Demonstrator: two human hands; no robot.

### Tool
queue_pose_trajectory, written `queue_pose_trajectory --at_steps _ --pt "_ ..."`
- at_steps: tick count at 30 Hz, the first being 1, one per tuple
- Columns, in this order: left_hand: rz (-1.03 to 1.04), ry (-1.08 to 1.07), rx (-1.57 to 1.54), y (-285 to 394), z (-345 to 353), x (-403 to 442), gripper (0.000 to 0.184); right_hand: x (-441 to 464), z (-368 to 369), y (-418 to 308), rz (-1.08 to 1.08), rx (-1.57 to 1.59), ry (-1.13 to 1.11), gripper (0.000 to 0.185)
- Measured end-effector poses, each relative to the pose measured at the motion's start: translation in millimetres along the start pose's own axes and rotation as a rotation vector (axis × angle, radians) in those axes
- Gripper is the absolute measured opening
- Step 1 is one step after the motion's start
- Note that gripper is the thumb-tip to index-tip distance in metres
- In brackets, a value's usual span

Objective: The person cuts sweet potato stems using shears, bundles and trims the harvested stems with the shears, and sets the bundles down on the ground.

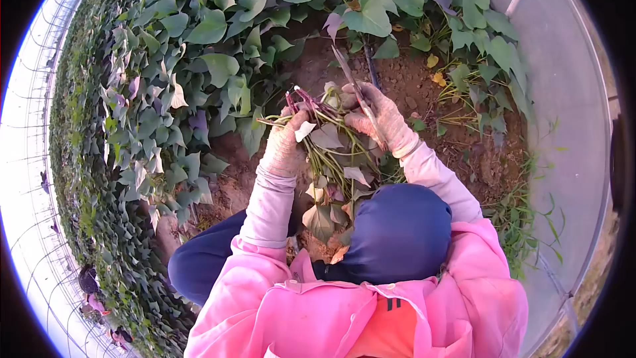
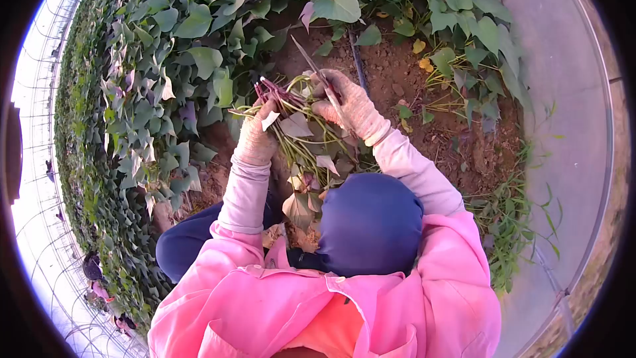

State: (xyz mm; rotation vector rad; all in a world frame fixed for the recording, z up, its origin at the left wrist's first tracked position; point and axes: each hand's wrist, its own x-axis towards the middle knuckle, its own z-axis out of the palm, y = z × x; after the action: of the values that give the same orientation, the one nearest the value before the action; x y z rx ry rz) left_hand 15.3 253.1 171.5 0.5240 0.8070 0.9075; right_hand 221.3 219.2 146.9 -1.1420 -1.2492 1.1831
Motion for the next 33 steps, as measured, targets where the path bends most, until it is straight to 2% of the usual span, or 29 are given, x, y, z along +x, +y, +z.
queue_pose_trajectory --at_steps 3,4,7,8,11,12,15,16,19,21,22,23,24,27,28,29,31,33 --pt "-0.026 -0.120 -0.132 7 6 -17 0.023 -1 -6 -20 0.063 -0.073 -0.040 0.050" --pt "-0.020 -0.134 -0.150 8 7 -20 0.022 -4 -4 -47 0.131 -0.135 -0.057 0.050" --pt "0.049 -0.127 -0.129 1 11 -30 0.021 -8 -6 -56 0.113 0.105 -0.217 0.053" --pt "0.053 -0.110 -0.183 3 16 -35 0.021 -10 -6 -66 0.059 0.092 -0.269 0.056" --pt "0.036 -0.130 -0.201 9 25 -54 0.023 -9 -1 -79 -0.099 -0.132 -0.318 0.060" --pt "0.138 -0.165 -0.058 3 25 -53 0.025 -8 -2 -88 -0.147 -0.339 -0.321 0.058" --pt "0.090 -0.193 -0.236 5 34 -62 0.028 -2 -2 -125 -0.009 -0.499 -0.412 0.050" --pt "0.151 -0.202 -0.136 4 35 -64 0.028 -3 2 -136 0.005 -0.375 -0.434 0.048" --pt "0.251 -0.185 -0.007 7 34 -67 0.026 -8 10 -161 0.195 -0.204 -0.383 0.045" --pt "0.177 -0.144 -0.138 15 26 -71 0.026 -15 13 -171 0.192 -0.231 -0.308 0.045" --pt "0.219 -0.014 -0.135 18 25 -71 0.023 -19 13 -173 0.201 -0.253 -0.274 0.045" --pt "0.252 -0.003 -0.175 25 25 -79 0.019 -22 11 -173 0.211 -0.272 -0.238 0.045" --pt "0.260 -0.002 -0.134 24 13 -78 0.018 -23 8 -162 0.062 -0.415 -0.214 0.043" --pt "0.317 -0.018 0.030 30 14 -83 0.019 -39 16 -150 -0.004 -0.548 -0.174 0.043" --pt "0.321 -0.034 0.079 33 25 -89 0.019 -41 15 -140 0.079 -0.634 -0.168 0.050" --pt "0.325 -0.050 0.129 31 33 -92 0.019 -45 22 -142 0.053 -0.781 -0.144 0.052" --pt "0.355 -0.032 0.154 24 47 -96 0.019 -55 36 -131 -0.011 -0.795 -0.106 0.052" --pt "0.419 0.033 0.237 18 48 -94 0.026 -63 50 -133 -0.023 -0.829 -0.075 0.050"
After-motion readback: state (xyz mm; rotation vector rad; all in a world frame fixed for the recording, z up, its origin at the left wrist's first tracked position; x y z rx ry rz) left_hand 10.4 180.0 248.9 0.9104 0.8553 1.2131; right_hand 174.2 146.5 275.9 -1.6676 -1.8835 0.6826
